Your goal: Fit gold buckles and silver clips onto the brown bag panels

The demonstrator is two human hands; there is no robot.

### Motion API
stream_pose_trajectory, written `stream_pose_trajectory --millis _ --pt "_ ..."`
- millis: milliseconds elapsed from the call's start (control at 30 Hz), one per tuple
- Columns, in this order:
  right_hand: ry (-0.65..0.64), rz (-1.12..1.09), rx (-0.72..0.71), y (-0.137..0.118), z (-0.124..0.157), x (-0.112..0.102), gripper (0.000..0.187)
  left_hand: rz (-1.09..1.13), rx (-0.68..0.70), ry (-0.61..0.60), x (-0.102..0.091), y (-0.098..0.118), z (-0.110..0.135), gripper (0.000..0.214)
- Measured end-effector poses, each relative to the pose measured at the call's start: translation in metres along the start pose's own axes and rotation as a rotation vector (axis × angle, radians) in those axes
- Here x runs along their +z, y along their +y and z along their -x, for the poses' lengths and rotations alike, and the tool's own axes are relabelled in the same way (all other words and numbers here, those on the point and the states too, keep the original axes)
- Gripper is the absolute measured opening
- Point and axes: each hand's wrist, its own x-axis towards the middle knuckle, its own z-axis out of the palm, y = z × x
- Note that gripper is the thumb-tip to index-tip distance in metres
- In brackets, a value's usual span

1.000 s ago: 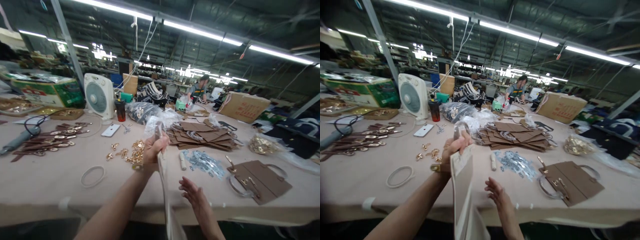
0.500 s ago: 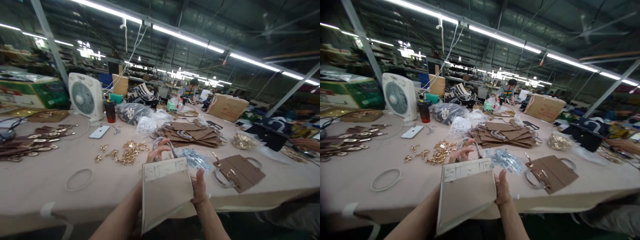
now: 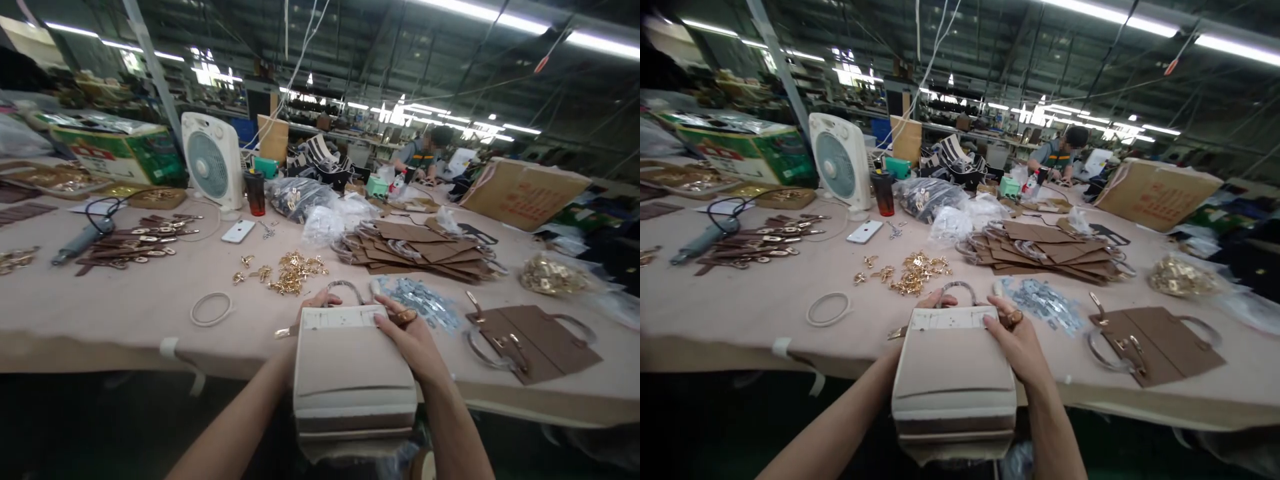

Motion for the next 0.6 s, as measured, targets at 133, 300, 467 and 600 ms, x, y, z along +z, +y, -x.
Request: stream_pose_trajectory --millis 133,300,467,600 --pt "0.021 0.121 -0.018 0.037 -0.022 0.002 0.065 -0.037 -0.061 0.223 -0.044 -0.022 -0.007 0.047" --pt "0.110 0.133 -0.088 0.082 -0.038 0.015 0.063 -0.158 0.010 0.550 -0.093 -0.015 -0.004 0.039" --pt "0.155 0.193 -0.139 0.101 -0.044 0.032 0.060 -0.487 0.388 0.088 -0.058 0.003 0.015 0.025" --pt "0.170 0.256 -0.156 0.109 -0.045 0.039 0.054 -0.765 0.453 -0.038 -0.021 -0.008 0.016 0.036"
